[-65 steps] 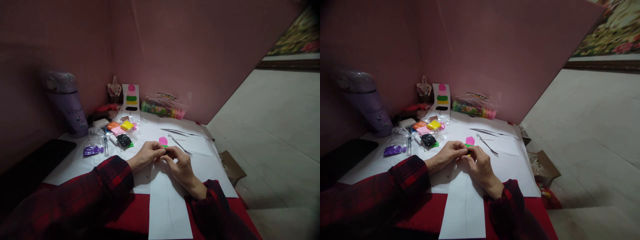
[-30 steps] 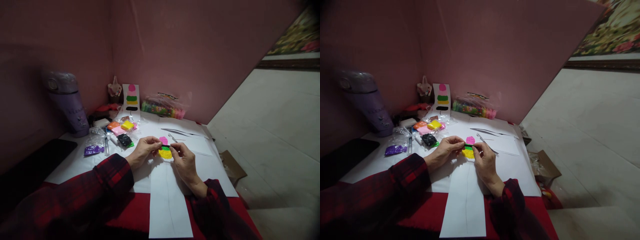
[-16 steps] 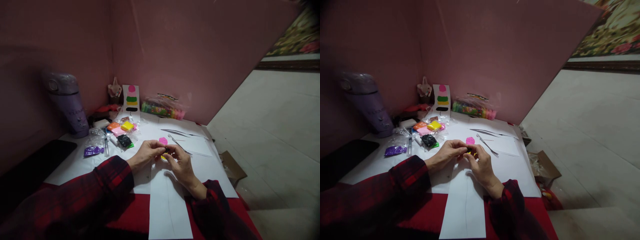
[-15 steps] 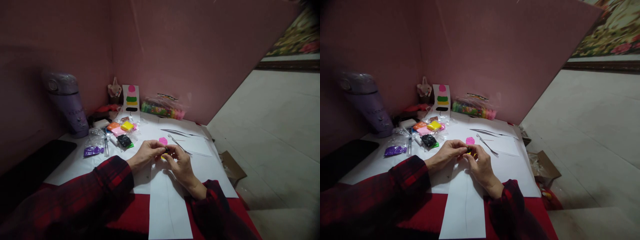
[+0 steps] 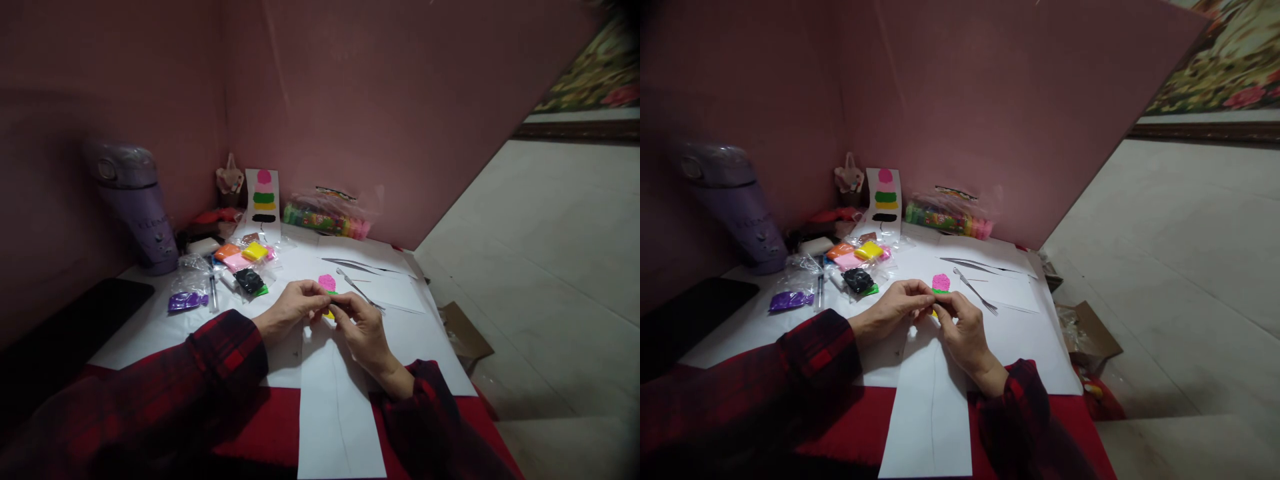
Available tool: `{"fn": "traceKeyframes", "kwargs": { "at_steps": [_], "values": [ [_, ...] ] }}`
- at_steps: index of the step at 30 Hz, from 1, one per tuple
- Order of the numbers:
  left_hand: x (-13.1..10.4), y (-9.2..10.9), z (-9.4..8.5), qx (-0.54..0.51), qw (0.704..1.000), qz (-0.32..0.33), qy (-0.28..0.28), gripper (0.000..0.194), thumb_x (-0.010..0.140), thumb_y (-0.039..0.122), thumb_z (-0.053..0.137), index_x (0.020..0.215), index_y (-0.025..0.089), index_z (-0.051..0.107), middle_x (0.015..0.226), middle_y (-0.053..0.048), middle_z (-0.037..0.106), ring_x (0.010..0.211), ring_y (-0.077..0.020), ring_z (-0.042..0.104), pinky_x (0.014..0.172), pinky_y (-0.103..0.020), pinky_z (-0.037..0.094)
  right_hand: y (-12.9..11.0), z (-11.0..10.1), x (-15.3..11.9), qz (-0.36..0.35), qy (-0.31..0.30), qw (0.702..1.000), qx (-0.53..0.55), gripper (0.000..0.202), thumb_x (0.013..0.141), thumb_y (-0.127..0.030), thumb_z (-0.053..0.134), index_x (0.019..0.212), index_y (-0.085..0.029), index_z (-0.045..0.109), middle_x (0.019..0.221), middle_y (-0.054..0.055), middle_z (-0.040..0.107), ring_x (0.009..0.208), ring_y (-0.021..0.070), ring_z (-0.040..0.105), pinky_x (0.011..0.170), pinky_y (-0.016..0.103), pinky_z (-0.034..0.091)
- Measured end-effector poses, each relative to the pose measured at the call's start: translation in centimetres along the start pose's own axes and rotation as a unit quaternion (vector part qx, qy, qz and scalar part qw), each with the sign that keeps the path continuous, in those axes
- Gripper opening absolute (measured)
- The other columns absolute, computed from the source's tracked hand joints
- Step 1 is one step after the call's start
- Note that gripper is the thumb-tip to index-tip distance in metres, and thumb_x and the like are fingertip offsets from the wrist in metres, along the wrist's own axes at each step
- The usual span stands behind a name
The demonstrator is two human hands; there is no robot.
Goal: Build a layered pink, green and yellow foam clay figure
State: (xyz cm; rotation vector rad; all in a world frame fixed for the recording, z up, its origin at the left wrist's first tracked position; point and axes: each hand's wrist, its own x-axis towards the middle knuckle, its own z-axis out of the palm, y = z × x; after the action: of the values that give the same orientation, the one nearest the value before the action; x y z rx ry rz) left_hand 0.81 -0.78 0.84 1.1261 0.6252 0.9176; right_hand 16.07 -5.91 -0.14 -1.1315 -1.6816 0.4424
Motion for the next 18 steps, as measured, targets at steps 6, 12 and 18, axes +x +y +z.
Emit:
{"fn": "traceKeyframes", "kwargs": {
  "at_steps": [6, 12, 18],
  "values": [
    [0.5, 0.0, 0.0, -0.028, 0.996, 0.02, 0.085, 0.024, 0.057, 0.026, 0.079, 0.064, 0.012, 0.061, 0.049, 0.003, 0.055, 0.04, -0.0065, 0.045, 0.04, -0.02, 0.03, 0.3, 0.2, 0.2, 0.075, 0.084, 0.988, 0.103, 0.011, 0.081, -0.026, 0.067, 0.088, -0.018, 0.066, 0.07, -0.001, 0.063, 0.051, 0.0102, 0.054, 0.046, 0.023, 0.048],
    [0.4, -0.1, -0.7, -0.06, 0.998, 0.016, 0.031, 0.031, 0.06, 0.032, 0.083, 0.076, 0.011, 0.066, 0.061, -0.002, 0.064, 0.047, -0.0083, 0.054, 0.046, -0.021, 0.039, 0.1, 0.0, 1.0, 0.108, 0.115, 0.975, 0.155, 0.016, 0.078, -0.03, 0.068, 0.087, -0.017, 0.064, 0.068, -0.002, 0.06, 0.046, 0.0088, 0.051, 0.045, 0.024, 0.048],
    [0.0, -0.1, -0.6, -0.028, 0.999, 0.001, -0.015, 0.04, 0.06, 0.036, 0.084, 0.086, 0.011, 0.068, 0.062, -0.002, 0.064, 0.046, -0.0087, 0.053, 0.046, -0.022, 0.039, 0.2, 0.1, 0.4, 0.068, 0.041, 0.99, 0.121, 0.02, 0.08, -0.028, 0.069, 0.098, -0.019, 0.066, 0.081, 0.003, 0.067, 0.062, 0.0145, 0.061, 0.05, 0.026, 0.051]
  ]
}}
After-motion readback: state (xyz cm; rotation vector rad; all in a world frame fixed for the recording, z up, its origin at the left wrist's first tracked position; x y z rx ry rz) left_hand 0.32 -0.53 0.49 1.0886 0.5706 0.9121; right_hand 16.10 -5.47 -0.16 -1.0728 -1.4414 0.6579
